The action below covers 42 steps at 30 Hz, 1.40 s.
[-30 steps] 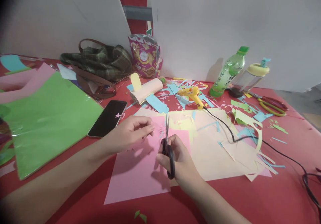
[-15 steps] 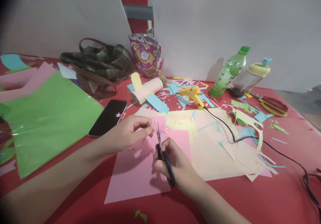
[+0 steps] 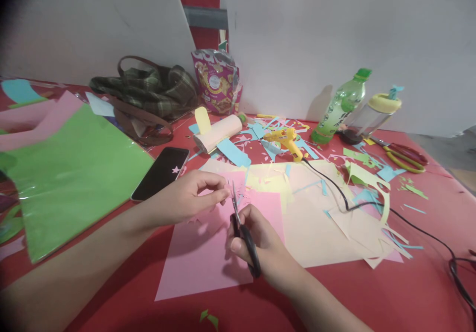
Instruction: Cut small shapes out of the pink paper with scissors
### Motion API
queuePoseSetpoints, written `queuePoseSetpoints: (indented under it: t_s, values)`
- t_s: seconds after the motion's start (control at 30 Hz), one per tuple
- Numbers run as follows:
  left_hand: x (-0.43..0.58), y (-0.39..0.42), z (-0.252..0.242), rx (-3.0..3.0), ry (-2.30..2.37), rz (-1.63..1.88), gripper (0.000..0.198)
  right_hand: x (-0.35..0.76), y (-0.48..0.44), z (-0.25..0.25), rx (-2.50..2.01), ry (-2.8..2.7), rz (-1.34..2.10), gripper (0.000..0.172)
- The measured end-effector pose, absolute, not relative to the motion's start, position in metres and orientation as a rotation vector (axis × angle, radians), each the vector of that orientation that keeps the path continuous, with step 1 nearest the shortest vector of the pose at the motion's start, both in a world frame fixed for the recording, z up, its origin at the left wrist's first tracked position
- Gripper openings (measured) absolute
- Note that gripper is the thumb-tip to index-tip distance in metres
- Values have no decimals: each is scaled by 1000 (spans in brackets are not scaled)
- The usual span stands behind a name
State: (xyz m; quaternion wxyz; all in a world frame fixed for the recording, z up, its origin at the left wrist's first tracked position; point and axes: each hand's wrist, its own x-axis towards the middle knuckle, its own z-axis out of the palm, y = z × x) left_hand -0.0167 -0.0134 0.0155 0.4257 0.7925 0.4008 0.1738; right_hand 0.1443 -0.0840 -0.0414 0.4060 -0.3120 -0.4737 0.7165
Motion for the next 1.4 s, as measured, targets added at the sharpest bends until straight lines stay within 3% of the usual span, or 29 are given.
queuePoseSetpoints:
  t_s: [1.4]
  values:
    - [-20,-11,23,1943,960,398,24,145,-85,-40,-752,-1205,1840,29]
